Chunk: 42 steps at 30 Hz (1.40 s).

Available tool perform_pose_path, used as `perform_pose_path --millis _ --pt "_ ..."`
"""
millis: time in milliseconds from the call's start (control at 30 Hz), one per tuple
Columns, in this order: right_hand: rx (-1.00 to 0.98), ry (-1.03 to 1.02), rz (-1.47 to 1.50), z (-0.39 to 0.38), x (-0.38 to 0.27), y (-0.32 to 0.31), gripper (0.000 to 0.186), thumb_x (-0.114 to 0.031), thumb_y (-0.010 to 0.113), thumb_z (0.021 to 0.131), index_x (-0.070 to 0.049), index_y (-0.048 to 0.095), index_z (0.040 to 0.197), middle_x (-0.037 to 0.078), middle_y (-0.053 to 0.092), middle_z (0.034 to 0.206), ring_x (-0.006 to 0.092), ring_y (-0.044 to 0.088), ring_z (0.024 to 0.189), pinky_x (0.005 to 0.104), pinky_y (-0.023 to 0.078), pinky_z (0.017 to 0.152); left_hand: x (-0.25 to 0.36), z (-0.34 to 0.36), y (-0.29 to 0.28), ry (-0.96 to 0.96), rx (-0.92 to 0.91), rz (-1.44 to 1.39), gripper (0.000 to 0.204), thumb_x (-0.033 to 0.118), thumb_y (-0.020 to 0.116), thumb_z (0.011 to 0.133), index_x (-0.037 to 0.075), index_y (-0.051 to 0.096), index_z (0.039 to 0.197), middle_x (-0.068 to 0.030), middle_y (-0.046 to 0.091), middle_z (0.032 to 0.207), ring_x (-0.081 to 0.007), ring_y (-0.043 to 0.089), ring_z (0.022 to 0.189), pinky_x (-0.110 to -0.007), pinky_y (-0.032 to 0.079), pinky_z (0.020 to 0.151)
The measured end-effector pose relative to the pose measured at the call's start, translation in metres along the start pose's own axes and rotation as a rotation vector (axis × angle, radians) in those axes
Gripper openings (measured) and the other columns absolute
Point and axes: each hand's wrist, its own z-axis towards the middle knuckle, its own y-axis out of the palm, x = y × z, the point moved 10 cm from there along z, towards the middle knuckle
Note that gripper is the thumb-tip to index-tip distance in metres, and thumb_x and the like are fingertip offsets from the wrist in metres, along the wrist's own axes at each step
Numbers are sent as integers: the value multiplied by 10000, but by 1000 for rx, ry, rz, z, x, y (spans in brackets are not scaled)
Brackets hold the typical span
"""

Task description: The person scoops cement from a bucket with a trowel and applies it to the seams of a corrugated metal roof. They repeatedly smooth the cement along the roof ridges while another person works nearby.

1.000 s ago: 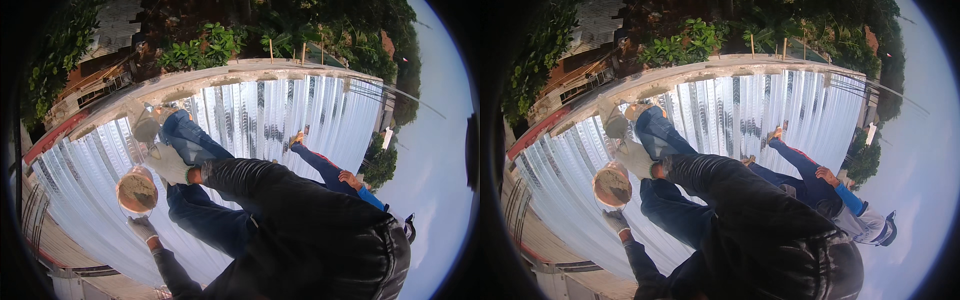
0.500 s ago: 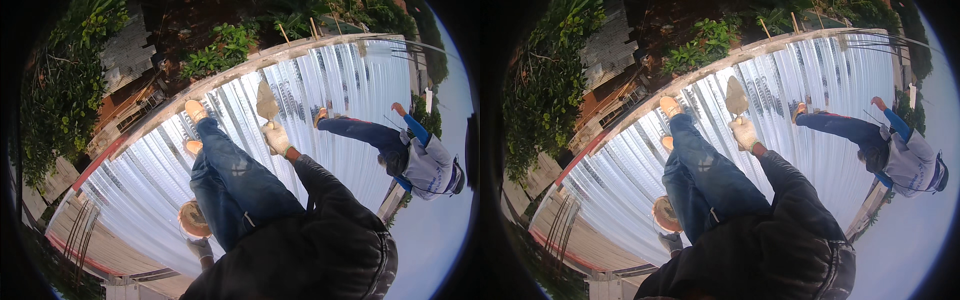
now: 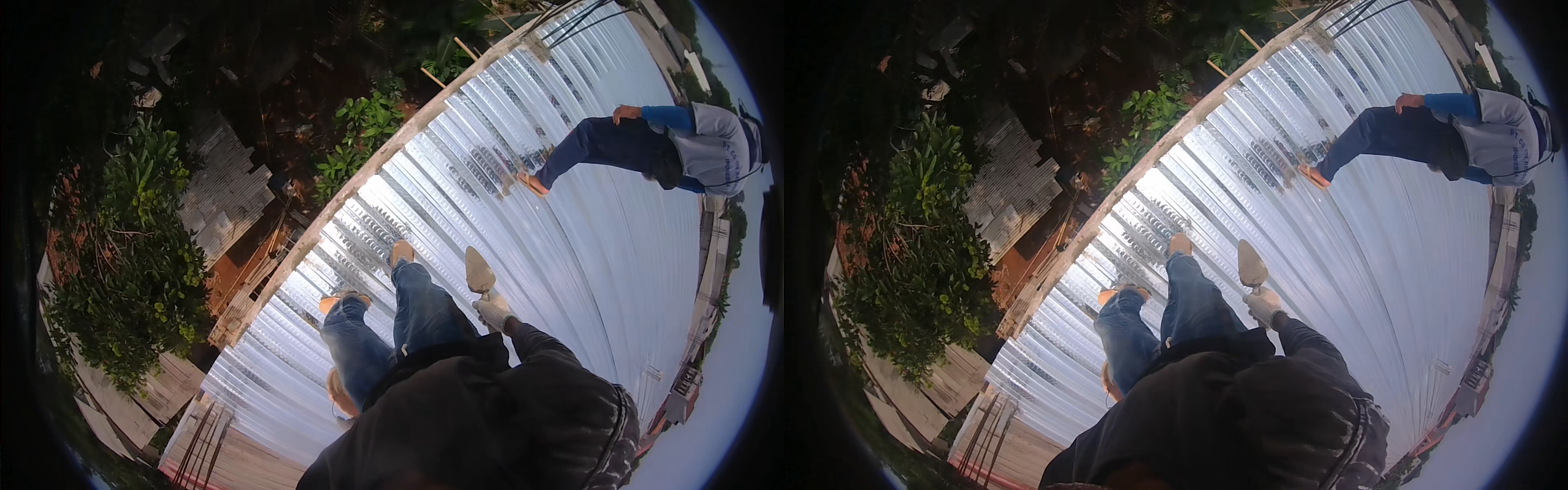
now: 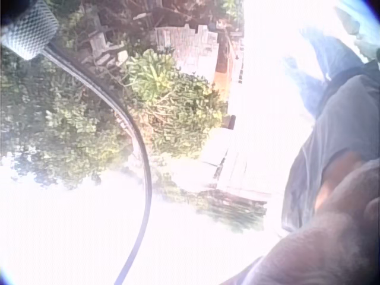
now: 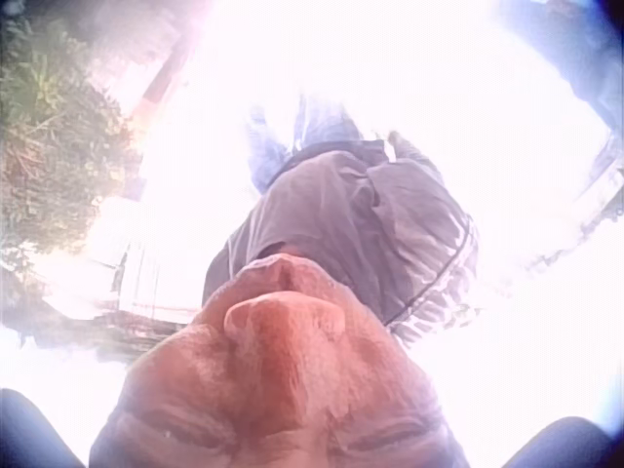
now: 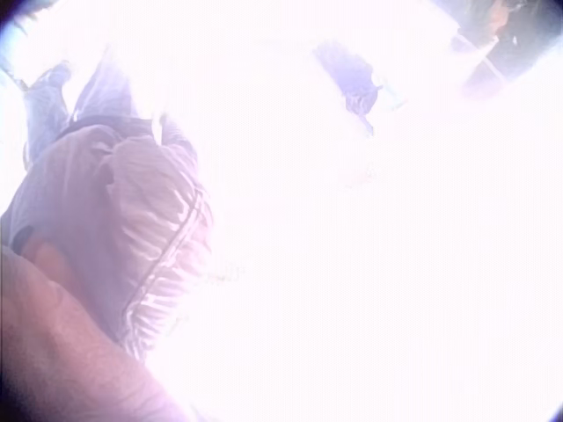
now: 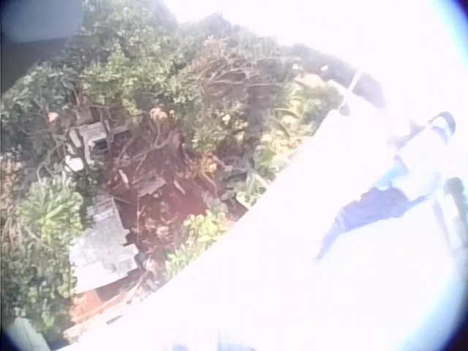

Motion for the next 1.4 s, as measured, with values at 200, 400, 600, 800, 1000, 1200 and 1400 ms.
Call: perform_pose_path --millis 200,400,600,800,1000,1200,1400 --pt "-9 -207 53 45 -54 -103 277 -288 758 910 -36 671 985 99 731 794 220 742 697 402 600 675 12 -29 75 98 -27 136 383 416 631 1024 98 418 1042 -48 431 740 -196 403 621 -413 470 732" --pt "349 -345 65 120 -50 -230 335 -313 755 911 -6 691 1027 153 748 812 288 746 700 438 592 717 -3 -44 144 102 -40 274 418 386 669 1000 65 435 1131 -79 478 803 -211 444 657 -425 482 742" --pt "181 -251 184 110 -78 -285 302 -307 738 904 -21 699 995 157 752 818 301 748 750 450 572 731 -11 -50 208 160 -37 287 479 355 707 976 31 452 1221 -110 524 865 -226 485 692 -437 495 751" --pt "145 -46 19 145 26 -320 341 -319 742 890 -9 681 1017 135 727 787 288 752 743 460 581 726 -72 -10 371 349 -209 871 660 251 765 921 -23 412 1407 -150 578 995 -238 548 761 -425 520 754" --pt "25 230 392 104 85 -307 227 -239 749 922 -41 639 922 67 658 733 183 648 585 352 533 537 -162 -32 519 128 -118 283 494 348 644 1064 104 543 1482 -52 657 1155 -132 544 715 -327 486 640" --pt "-82 171 -119 143 21 -365 289 -287 713 1005 1 726 1019 44 686 800 207 688 724 409 564 782 -226 -17 643 275 -207 324 303 359 730 1075 82 686 1190 37 609 788 -68 435 546 -284 467 589" --pt "52 -132 -216 305 -229 -434 290 -287 710 1004 1 721 1031 52 689 804 214 691 731 413 563 780 -336 -10 786 268 -197 528 278 323 794 1045 72 758 932 74 631 785 -29 528 646 -245 429 593"
